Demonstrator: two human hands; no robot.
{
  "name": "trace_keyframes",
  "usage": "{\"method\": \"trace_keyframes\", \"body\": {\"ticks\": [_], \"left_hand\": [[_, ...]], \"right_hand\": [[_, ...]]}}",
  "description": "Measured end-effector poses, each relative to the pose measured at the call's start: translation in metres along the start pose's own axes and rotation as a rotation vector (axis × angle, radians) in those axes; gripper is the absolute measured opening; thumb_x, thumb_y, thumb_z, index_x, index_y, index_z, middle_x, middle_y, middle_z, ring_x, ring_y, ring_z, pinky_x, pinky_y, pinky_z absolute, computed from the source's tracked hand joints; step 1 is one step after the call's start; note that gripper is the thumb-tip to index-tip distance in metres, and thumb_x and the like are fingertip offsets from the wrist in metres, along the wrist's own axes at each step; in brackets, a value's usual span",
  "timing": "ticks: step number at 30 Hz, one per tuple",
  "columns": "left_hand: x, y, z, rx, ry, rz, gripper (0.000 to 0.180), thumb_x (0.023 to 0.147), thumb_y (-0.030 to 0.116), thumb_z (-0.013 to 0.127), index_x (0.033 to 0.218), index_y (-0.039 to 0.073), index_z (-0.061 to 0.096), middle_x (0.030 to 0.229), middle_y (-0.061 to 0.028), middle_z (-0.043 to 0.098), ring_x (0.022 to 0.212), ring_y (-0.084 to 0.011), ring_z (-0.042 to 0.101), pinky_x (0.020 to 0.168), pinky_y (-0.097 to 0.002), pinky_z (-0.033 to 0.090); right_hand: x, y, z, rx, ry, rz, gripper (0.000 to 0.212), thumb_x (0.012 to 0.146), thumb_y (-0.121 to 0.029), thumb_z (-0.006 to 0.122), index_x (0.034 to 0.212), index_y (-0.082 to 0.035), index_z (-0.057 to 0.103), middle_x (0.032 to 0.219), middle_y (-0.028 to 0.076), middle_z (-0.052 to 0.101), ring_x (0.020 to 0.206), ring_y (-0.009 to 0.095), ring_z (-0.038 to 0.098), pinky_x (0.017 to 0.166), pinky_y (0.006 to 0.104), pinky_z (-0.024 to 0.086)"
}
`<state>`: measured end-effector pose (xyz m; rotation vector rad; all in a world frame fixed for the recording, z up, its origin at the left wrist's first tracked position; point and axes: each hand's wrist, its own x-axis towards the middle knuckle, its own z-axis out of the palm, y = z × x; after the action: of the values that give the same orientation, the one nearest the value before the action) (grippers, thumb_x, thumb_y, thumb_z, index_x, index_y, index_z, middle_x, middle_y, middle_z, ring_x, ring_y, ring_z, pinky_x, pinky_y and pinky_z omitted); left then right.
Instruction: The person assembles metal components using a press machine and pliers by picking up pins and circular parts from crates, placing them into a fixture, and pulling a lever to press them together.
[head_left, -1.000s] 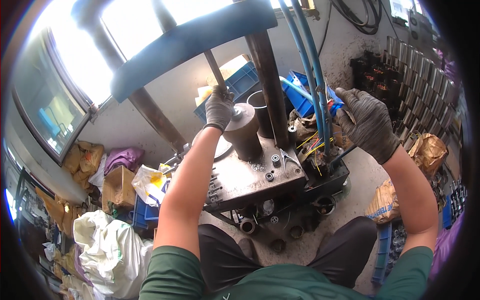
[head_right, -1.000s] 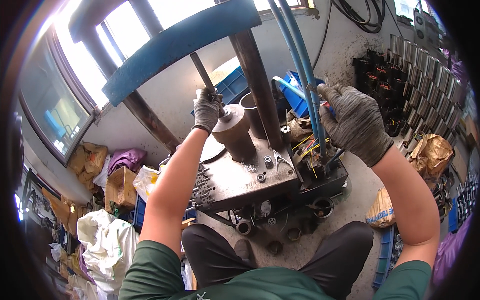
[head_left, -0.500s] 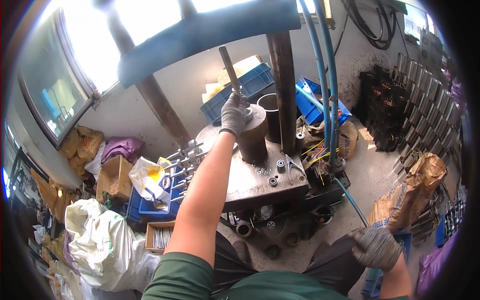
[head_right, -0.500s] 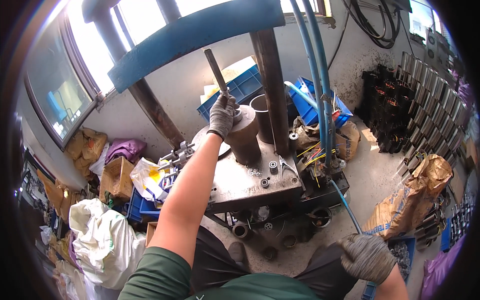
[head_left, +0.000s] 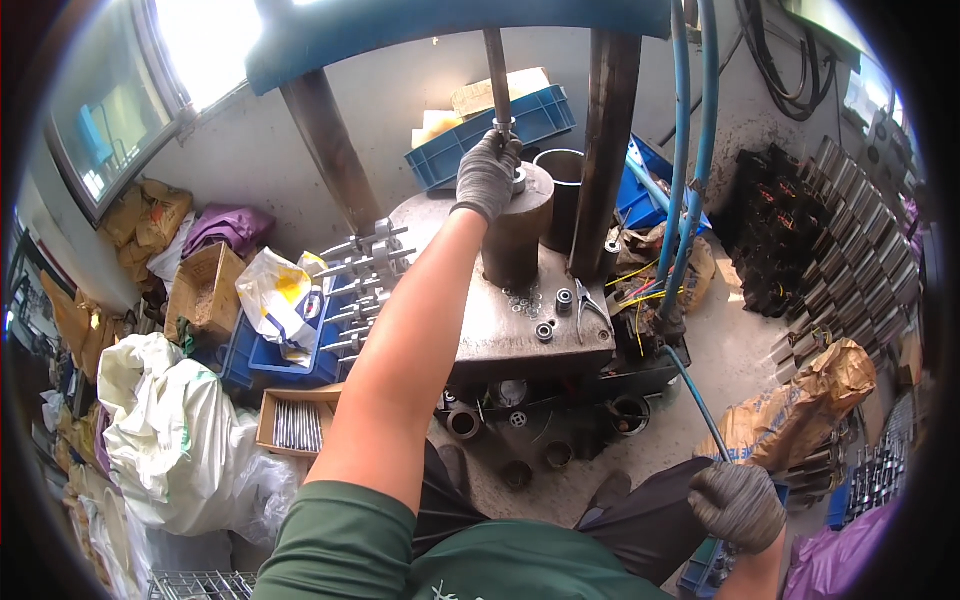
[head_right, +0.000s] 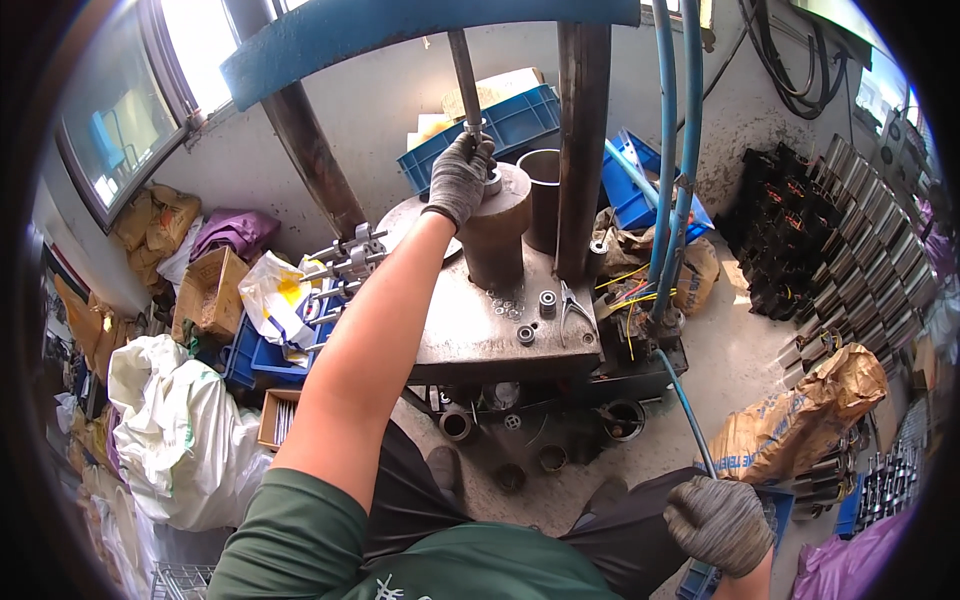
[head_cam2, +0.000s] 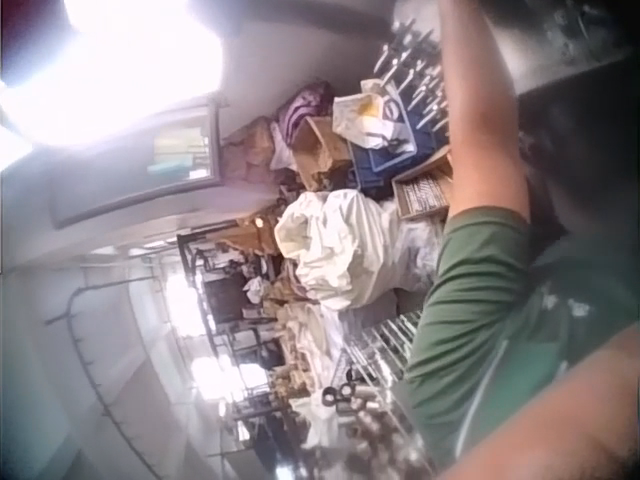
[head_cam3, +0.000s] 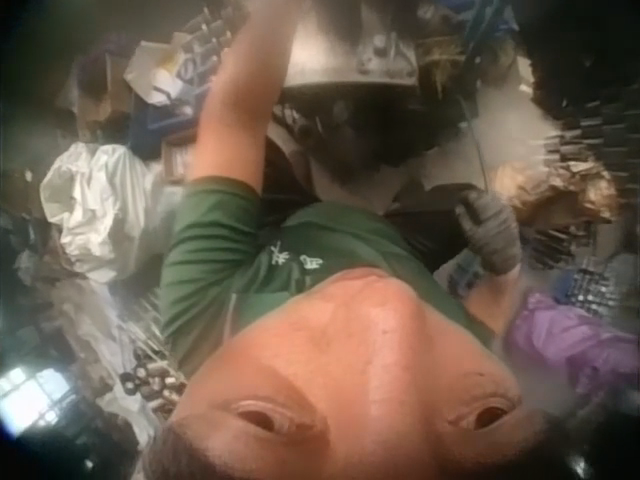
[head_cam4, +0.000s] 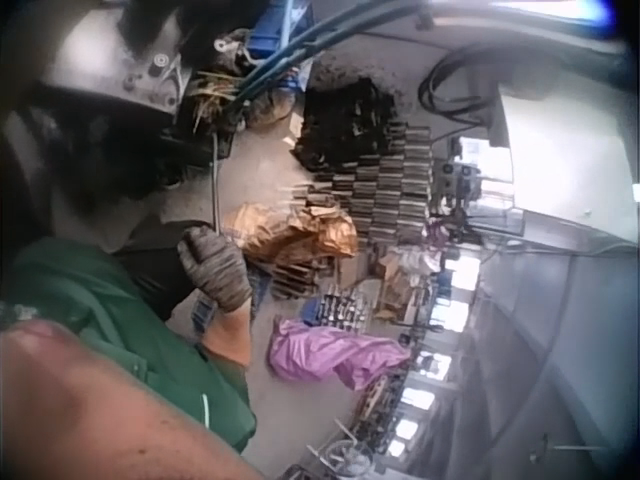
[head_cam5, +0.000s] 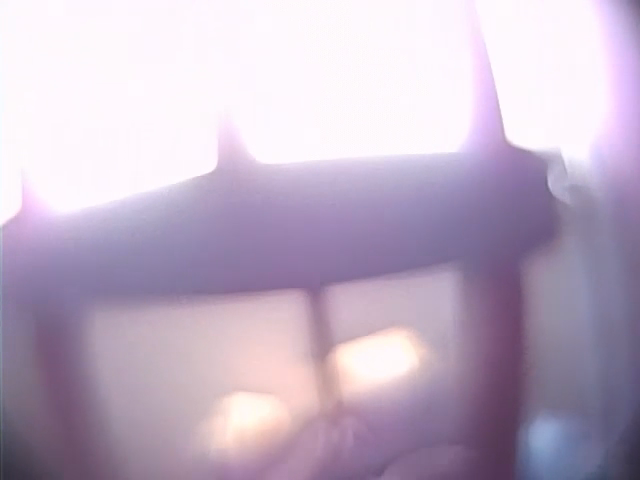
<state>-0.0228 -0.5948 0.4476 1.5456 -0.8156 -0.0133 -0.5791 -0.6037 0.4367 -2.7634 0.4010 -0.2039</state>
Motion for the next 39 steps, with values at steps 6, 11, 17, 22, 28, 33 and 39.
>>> {"method": "trace_keyframes", "body": {"ticks": [6, 11, 17, 22, 28, 33, 39], "left_hand": [[-0.002, 0.003, 0.000, 0.023, 0.009, 0.001, 0.011, 0.105, 0.016, 0.063, 0.108, 0.006, 0.067, 0.080, 0.0008, 0.064, 0.073, -0.0079, 0.057, 0.069, -0.0249, 0.050], [-0.002, 0.002, -0.002, 0.019, 0.010, 0.006, 0.015, 0.104, 0.020, 0.064, 0.111, 0.006, 0.068, 0.081, -0.0016, 0.065, 0.072, -0.0101, 0.059, 0.067, -0.0276, 0.053], [-0.004, 0.005, -0.001, 0.001, -0.004, -0.048, 0.023, 0.104, 0.024, 0.065, 0.120, 0.008, 0.069, 0.084, -0.0061, 0.070, 0.067, -0.0147, 0.061, 0.066, -0.0327, 0.057], [0.005, -0.009, -0.003, 0.014, 0.009, 0.015, 0.023, 0.103, 0.022, 0.066, 0.120, 0.007, 0.069, 0.082, -0.0067, 0.070, 0.066, -0.0149, 0.061, 0.067, -0.0324, 0.055], [0.004, -0.010, -0.002, 0.032, 0.013, 0.020, 0.020, 0.102, 0.021, 0.067, 0.114, 0.006, 0.073, 0.079, -0.0071, 0.070, 0.067, -0.0146, 0.062, 0.067, -0.0319, 0.055], [-0.007, 0.012, -0.012, -0.011, -0.048, -0.069, 0.018, 0.104, 0.018, 0.065, 0.110, 0.002, 0.072, 0.086, -0.0018, 0.070, 0.078, -0.0093, 0.063, 0.074, -0.0250, 0.054], [-0.005, 0.009, -0.005, -0.120, -0.053, -0.089, 0.019, 0.102, 0.018, 0.069, 0.112, 0.003, 0.072, 0.088, -0.0021, 0.072, 0.078, -0.0092, 0.064, 0.075, -0.0261, 0.055]], "right_hand": [[-0.008, 0.003, 0.005, -0.140, -0.133, -0.073, 0.019, 0.081, -0.026, 0.074, 0.088, -0.008, 0.072, 0.076, 0.011, 0.066, 0.071, 0.033, 0.068, 0.064, 0.0439, 0.055], [-0.005, -0.002, 0.005, -0.106, -0.142, -0.051, 0.023, 0.081, -0.024, 0.074, 0.097, -0.008, 0.075, 0.085, 0.012, 0.071, 0.078, 0.033, 0.070, 0.068, 0.0436, 0.057], [-0.002, 0.001, 0.001, -0.028, -0.020, -0.055, 0.025, 0.079, -0.018, 0.075, 0.101, -0.007, 0.076, 0.094, 0.012, 0.072, 0.083, 0.033, 0.070, 0.072, 0.0424, 0.058], [-0.007, 0.001, 0.005, -0.113, -0.132, -0.094, 0.022, 0.079, -0.021, 0.077, 0.096, -0.008, 0.075, 0.086, 0.009, 0.071, 0.078, 0.031, 0.069, 0.068, 0.0421, 0.056], [-0.004, -0.004, 0.000, -0.032, -0.042, -0.019, 0.025, 0.078, -0.019, 0.077, 0.100, -0.007, 0.074, 0.095, 0.013, 0.072, 0.085, 0.034, 0.071, 0.074, 0.0421, 0.058], [0.043, 0.001, -0.027, -0.097, 0.378, -0.019, 0.039, 0.080, -0.003, 0.077, 0.118, -0.004, 0.069, 0.112, 0.020, 0.072, 0.105, 0.040, 0.070, 0.092, 0.0452, 0.056], [0.164, 0.040, -0.091, -0.143, 0.801, -0.158, 0.023, 0.097, 0.001, 0.066, 0.120, 0.003, 0.067, 0.115, 0.013, 0.070, 0.108, 0.022, 0.068, 0.096, 0.0324, 0.054]]}}
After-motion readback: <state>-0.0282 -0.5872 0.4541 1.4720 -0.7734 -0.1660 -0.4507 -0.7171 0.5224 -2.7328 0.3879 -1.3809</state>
